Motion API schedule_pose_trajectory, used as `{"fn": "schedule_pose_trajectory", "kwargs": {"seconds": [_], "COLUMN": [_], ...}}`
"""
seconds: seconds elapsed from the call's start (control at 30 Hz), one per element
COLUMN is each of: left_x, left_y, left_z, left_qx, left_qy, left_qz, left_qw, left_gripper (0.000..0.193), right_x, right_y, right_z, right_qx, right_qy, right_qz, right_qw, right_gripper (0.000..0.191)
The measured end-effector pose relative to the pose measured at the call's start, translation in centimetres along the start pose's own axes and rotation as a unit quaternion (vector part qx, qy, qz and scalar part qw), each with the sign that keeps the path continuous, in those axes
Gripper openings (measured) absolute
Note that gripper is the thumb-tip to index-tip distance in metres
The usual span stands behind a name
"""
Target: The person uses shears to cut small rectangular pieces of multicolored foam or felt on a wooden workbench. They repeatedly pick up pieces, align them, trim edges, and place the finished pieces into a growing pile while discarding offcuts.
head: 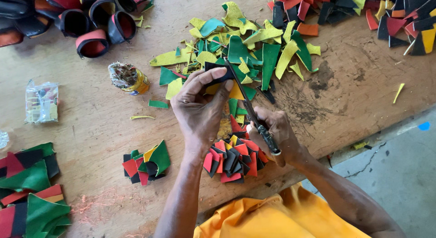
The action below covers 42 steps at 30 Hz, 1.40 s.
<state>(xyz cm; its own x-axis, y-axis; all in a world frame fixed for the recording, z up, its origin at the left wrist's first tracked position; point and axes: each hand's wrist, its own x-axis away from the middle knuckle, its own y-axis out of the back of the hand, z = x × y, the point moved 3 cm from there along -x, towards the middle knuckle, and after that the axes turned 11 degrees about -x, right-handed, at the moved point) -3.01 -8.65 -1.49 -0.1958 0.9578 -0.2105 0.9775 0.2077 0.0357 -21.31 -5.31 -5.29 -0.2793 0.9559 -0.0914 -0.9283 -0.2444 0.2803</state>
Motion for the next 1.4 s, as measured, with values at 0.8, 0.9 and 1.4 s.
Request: {"fn": "schedule_pose_trajectory", "kwargs": {"seconds": [0.8, 0.9, 1.4], "left_x": [0.7, 1.5, 2.9], "left_y": [4.5, 5.5, 5.9], "left_z": [7.1, 8.7, 8.9], "left_qx": [-0.019, -0.21, -0.168], "left_qy": [0.119, 0.098, 0.131], "left_qz": [0.042, 0.057, 0.01], "left_qw": [0.992, 0.971, 0.977], "left_gripper": [0.04, 0.043, 0.029], "right_x": [-1.2, -0.7, -6.4], "right_y": [8.5, 8.5, -3.6], "right_z": [-4.2, -2.6, -2.2], "right_qx": [0.399, 0.457, 0.018], "right_qy": [-0.075, -0.016, -0.072], "right_qz": [-0.109, -0.067, 0.022], "right_qw": [0.907, 0.887, 0.997], "right_gripper": [0.035, 0.051, 0.03]}}
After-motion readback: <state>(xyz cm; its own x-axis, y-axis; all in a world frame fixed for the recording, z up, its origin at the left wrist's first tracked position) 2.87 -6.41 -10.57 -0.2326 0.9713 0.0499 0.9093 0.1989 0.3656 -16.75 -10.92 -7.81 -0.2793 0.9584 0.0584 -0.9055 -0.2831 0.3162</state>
